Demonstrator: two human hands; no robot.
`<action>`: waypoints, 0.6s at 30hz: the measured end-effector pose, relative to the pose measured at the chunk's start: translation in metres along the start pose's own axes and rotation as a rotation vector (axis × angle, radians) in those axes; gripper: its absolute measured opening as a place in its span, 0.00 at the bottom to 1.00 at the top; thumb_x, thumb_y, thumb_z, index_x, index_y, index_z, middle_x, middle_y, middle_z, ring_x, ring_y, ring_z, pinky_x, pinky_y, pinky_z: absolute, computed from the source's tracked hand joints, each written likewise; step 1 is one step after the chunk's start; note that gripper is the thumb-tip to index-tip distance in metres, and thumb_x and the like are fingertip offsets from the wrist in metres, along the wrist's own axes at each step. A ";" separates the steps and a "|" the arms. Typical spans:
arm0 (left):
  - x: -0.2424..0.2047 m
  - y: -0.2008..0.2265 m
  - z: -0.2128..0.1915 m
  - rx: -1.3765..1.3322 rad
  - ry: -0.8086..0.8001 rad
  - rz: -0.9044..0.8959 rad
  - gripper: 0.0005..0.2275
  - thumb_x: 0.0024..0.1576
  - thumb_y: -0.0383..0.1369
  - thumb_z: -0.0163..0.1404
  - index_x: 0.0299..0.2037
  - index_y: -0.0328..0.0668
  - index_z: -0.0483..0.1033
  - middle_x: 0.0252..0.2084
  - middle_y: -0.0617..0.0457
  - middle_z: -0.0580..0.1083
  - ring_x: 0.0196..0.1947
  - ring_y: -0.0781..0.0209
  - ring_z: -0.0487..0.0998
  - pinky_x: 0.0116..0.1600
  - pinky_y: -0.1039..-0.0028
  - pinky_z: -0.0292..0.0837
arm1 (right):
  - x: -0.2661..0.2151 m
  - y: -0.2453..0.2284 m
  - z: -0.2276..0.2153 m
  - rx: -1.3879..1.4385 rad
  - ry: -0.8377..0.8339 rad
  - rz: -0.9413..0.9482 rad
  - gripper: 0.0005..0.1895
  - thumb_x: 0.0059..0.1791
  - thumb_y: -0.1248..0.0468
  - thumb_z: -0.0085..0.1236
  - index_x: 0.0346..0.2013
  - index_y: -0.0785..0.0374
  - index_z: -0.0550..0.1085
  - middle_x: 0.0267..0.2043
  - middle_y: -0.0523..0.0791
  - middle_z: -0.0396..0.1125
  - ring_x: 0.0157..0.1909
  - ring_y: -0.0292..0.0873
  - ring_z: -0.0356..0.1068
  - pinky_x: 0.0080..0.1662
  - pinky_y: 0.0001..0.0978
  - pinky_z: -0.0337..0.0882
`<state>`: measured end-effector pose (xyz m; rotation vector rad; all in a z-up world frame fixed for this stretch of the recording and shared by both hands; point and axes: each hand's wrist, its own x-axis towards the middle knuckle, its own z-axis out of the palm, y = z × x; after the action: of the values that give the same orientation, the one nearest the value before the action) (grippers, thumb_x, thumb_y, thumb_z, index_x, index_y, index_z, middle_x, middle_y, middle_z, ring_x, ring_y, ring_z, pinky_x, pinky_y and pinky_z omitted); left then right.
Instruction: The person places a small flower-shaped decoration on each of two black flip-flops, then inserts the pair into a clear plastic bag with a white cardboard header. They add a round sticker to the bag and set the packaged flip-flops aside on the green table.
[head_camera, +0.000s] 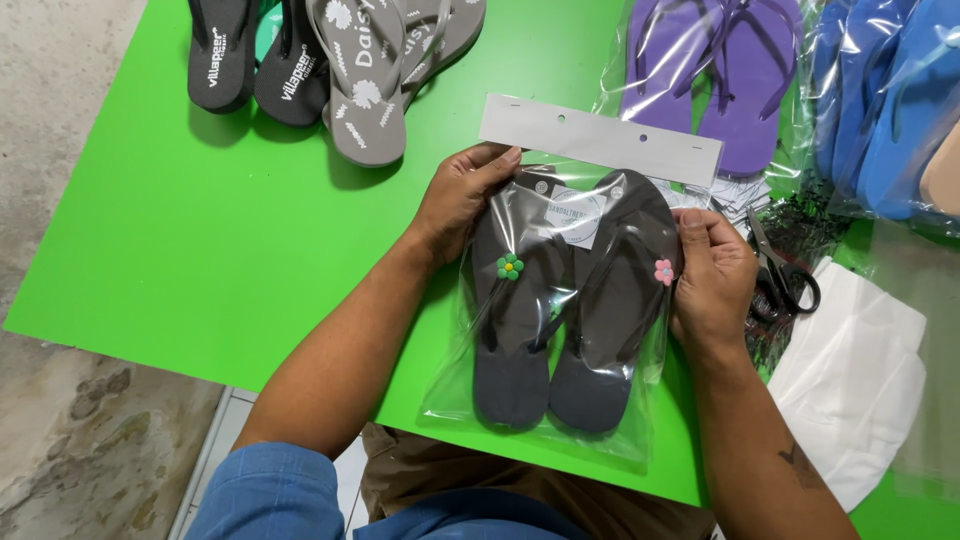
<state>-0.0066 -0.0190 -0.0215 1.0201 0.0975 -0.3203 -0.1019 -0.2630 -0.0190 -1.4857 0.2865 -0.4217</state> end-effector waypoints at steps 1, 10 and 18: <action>0.003 -0.003 -0.003 0.000 -0.001 -0.002 0.10 0.56 0.33 0.61 0.40 0.34 0.80 0.33 0.45 0.82 0.35 0.58 0.86 0.41 0.72 0.82 | 0.000 0.000 0.000 0.000 0.002 0.001 0.09 0.61 0.64 0.52 0.40 0.67 0.76 0.22 0.45 0.68 0.21 0.28 0.67 0.27 0.15 0.69; 0.008 -0.011 -0.010 0.032 -0.024 0.041 0.07 0.57 0.34 0.61 0.38 0.39 0.81 0.32 0.49 0.80 0.34 0.61 0.85 0.41 0.74 0.82 | -0.003 -0.010 0.007 0.012 -0.004 0.000 0.09 0.61 0.64 0.52 0.42 0.67 0.76 0.24 0.44 0.69 0.24 0.28 0.67 0.30 0.16 0.70; 0.003 -0.002 -0.005 0.032 -0.056 0.013 0.07 0.58 0.35 0.60 0.36 0.39 0.80 0.32 0.48 0.81 0.31 0.62 0.85 0.38 0.74 0.82 | -0.001 -0.012 0.002 0.009 -0.074 0.004 0.09 0.60 0.65 0.54 0.45 0.69 0.76 0.27 0.47 0.70 0.27 0.31 0.70 0.32 0.18 0.73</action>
<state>-0.0044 -0.0163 -0.0263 1.0424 0.0355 -0.3387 -0.1030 -0.2609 -0.0073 -1.4884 0.2283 -0.3638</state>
